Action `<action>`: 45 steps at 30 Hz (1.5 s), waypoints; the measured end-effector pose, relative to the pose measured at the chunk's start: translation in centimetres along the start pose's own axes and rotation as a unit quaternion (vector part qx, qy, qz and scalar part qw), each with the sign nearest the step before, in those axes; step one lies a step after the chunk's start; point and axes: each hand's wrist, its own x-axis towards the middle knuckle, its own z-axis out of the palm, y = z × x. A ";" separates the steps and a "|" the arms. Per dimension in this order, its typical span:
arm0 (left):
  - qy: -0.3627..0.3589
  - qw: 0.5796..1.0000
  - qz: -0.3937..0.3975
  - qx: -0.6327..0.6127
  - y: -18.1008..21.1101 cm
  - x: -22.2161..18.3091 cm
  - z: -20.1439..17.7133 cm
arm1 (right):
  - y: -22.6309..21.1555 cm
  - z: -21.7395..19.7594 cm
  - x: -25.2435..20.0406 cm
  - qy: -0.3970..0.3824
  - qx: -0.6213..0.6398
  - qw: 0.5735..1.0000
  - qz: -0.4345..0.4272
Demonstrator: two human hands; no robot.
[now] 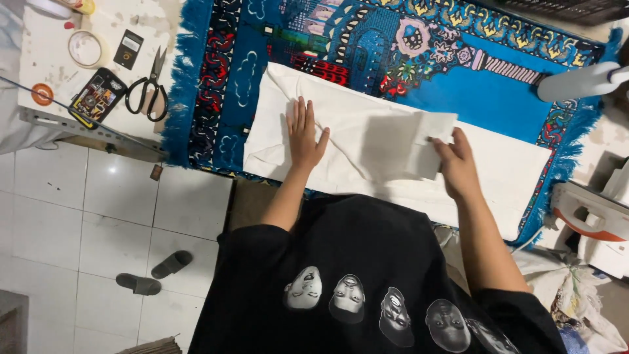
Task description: A person irons and folds a white shirt on a patterned mat using a spray bottle and an electric iron.
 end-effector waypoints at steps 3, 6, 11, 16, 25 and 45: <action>0.062 0.986 0.055 -0.146 0.5 -2.3 -0.3 | -3.4 8.9 0.4 -0.077 0.036 0.996 0.001; 0.092 0.971 0.091 -0.203 1.8 -4.5 -1.6 | -5.0 16.8 1.7 -0.143 0.075 0.987 0.008; 0.120 0.968 -0.033 -0.219 0.2 -6.3 -0.7 | -6.0 25.6 1.9 -0.205 0.178 0.961 0.048; 0.191 0.910 -0.254 -0.264 -1.7 -5.6 -3.4 | -3.5 24.7 0.8 -0.176 0.213 0.960 0.052; 0.152 0.985 0.076 0.042 -3.9 -8.5 -1.7 | 6.1 7.1 -1.1 -0.046 0.002 0.998 0.043; 0.241 0.934 0.215 0.152 -2.1 -12.4 -1.2 | 5.7 2.0 -4.3 -0.048 -0.114 0.991 -0.059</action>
